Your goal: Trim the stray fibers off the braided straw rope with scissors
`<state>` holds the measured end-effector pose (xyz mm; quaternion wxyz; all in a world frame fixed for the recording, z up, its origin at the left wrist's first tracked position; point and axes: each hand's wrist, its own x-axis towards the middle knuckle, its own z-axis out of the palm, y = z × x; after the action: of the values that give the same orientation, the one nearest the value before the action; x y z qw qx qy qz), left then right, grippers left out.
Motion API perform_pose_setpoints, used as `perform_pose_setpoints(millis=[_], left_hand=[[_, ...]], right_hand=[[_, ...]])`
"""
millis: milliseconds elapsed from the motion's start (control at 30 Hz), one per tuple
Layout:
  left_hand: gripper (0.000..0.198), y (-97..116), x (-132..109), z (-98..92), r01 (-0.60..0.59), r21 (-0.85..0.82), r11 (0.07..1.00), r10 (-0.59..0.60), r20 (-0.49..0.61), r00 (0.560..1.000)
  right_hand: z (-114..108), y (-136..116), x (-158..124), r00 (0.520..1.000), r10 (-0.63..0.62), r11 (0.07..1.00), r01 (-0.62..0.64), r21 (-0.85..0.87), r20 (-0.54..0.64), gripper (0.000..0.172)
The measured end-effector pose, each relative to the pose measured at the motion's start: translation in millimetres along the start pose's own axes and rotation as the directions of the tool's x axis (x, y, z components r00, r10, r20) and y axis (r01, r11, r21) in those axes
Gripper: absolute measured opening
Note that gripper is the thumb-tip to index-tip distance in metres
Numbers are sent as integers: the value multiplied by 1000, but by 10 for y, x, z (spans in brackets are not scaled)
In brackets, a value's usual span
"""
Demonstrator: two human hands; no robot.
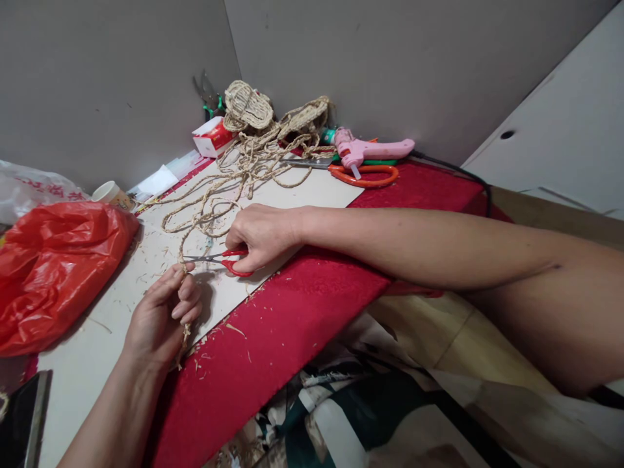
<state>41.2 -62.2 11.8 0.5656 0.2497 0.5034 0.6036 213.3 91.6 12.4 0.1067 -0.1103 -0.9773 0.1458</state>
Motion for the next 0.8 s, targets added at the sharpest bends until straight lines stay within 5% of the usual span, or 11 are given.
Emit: perform_pose_setpoints(millis=[800], left_hand=[[8,-36,5,16,10,100,995,-14,41,999]], right_hand=[[-16,-41,-25,999,-32,990,32,-140,5,33]])
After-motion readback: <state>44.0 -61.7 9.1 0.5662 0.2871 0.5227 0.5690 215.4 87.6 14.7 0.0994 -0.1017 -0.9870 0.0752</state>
